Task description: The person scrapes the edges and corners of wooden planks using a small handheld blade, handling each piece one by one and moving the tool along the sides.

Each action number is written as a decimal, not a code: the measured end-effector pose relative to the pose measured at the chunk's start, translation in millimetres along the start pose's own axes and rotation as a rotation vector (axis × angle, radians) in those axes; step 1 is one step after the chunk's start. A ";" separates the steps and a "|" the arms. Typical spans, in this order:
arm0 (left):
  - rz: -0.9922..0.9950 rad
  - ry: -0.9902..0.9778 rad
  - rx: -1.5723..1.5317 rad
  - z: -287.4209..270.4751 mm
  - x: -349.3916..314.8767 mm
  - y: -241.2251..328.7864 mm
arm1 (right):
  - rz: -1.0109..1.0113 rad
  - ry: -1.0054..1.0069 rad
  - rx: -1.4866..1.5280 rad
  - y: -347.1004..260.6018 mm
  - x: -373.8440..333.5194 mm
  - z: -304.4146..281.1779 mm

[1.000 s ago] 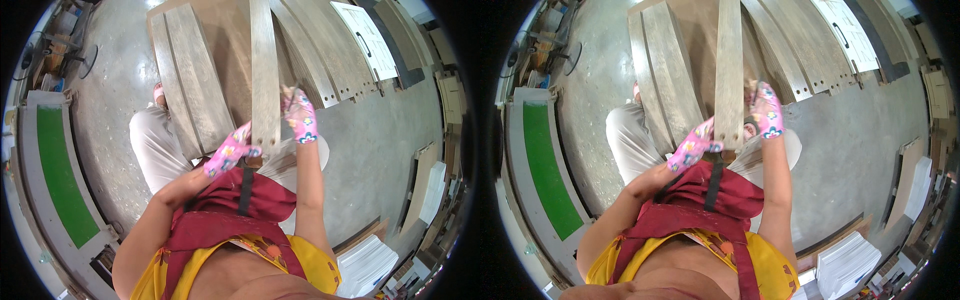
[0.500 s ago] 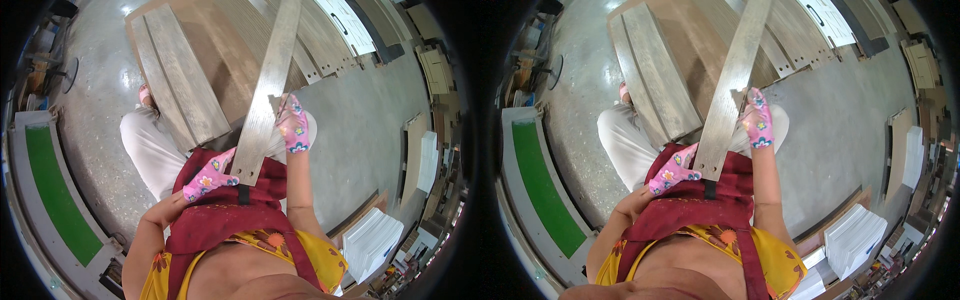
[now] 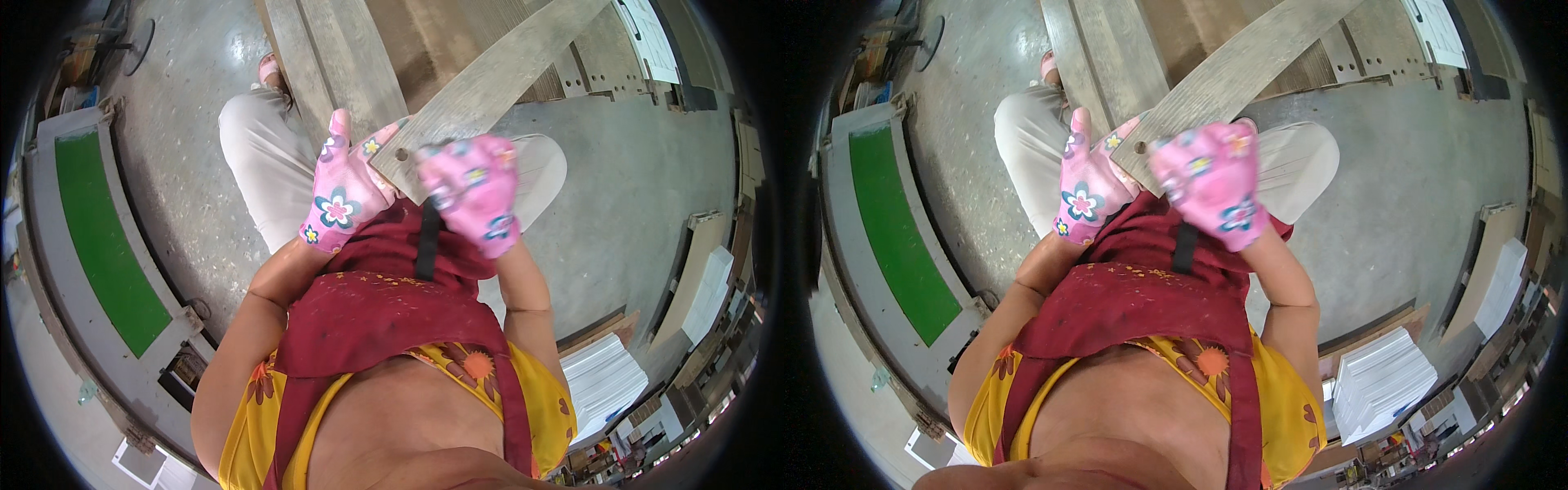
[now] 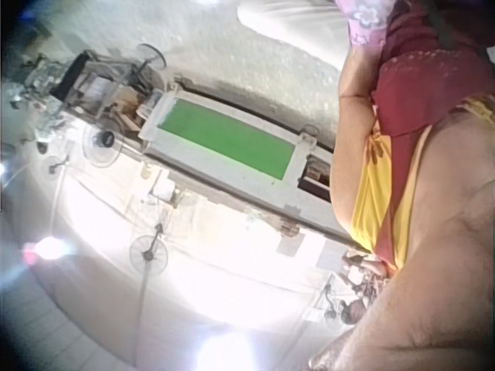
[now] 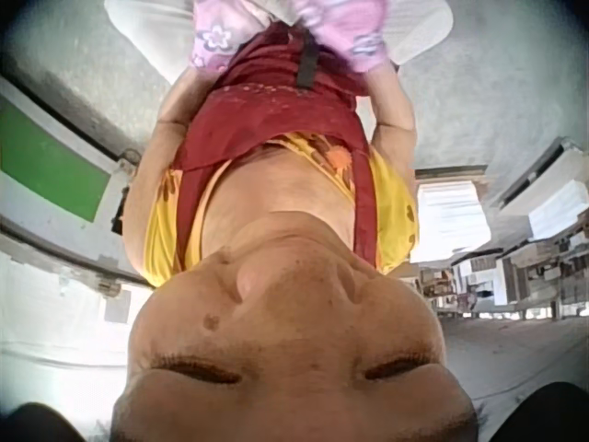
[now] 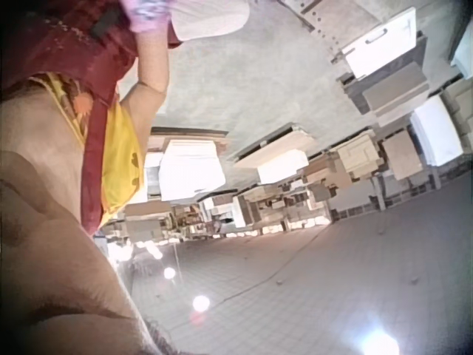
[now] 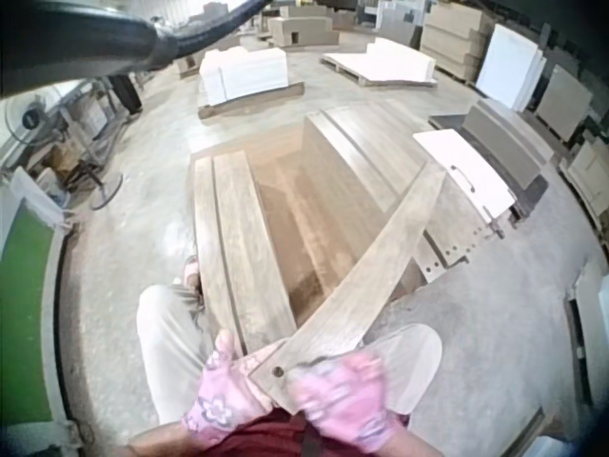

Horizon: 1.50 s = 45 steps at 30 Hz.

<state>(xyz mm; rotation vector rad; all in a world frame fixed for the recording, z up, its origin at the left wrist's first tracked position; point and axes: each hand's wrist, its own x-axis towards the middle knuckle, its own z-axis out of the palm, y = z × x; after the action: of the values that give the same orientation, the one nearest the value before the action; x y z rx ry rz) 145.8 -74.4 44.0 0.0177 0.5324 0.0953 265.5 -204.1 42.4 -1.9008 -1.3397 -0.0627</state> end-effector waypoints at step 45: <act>0.103 0.539 0.676 -114.1 -144.3 64.5 | 0.418 0.020 -0.794 403.1 103.5 -74.8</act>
<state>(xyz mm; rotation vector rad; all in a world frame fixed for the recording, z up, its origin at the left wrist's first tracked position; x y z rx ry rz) -41.3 -24.8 21.4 0.6960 1.0837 0.0152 667.2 -221.6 -88.4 -2.7968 -0.9318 -0.4554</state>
